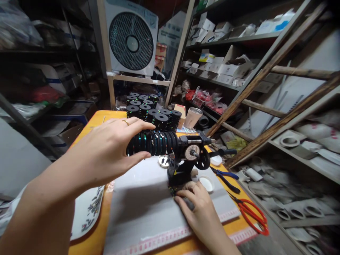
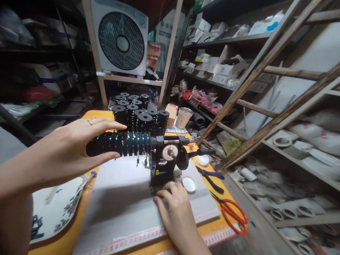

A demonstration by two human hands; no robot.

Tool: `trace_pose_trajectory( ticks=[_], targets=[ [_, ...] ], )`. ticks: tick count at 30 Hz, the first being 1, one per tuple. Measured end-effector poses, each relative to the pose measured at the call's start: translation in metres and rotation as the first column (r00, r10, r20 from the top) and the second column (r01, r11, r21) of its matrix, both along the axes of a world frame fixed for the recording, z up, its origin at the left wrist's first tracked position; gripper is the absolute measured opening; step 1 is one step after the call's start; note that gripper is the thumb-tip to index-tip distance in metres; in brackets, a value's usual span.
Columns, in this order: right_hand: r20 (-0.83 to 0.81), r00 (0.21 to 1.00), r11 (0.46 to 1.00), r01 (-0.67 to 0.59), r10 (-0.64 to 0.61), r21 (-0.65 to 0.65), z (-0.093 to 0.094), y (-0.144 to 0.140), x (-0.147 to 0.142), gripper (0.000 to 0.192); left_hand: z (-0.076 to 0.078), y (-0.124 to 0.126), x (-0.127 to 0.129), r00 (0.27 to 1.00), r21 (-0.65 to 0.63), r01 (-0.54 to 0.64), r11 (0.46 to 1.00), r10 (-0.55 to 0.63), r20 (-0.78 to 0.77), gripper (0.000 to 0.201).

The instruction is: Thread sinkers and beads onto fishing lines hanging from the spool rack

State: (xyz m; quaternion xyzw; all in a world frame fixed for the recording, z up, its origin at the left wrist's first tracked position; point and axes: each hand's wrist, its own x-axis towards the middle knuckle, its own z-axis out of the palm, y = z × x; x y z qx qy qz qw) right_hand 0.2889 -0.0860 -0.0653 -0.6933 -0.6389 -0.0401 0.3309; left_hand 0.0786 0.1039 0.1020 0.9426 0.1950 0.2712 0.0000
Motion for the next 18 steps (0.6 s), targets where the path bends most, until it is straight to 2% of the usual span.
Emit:
trace_pose_trajectory(
  ticks=[5, 10, 13, 16, 18],
  targets=[
    [-0.026, 1.000, 0.999, 0.014, -0.013, 0.030, -0.003, 0.002, -0.005, 0.008, -0.001, -0.008, 0.010, 0.997, 0.073, 0.071, 0.995, -0.070, -0.010, 0.051],
    [-0.046, 0.999, 0.999, 0.010, -0.008, 0.039, -0.002, 0.003, -0.008, 0.013, -0.009, -0.015, 0.024, 0.996, 0.180, 0.062, 0.982, -0.048, -0.081, 0.061],
    [-0.068, 0.998, 0.999, -0.006, 0.009, 0.050, 0.005, -0.001, -0.006, 0.016, -0.013, -0.017, 0.030, 0.993, 0.239, 0.024, 0.971, 0.005, -0.118, 0.068],
    [-0.105, 0.994, 0.997, -0.021, 0.029, 0.079, 0.016, -0.006, -0.001, 0.017, -0.017, -0.016, 0.032, 0.990, 0.318, -0.019, 0.948, 0.062, -0.127, 0.064],
    [-0.127, 0.991, 0.994, -0.029, 0.043, 0.109, 0.026, -0.008, 0.002, 0.016, -0.017, -0.014, 0.032, 0.995, 0.278, -0.021, 0.960, 0.046, -0.086, 0.061]
  ],
)
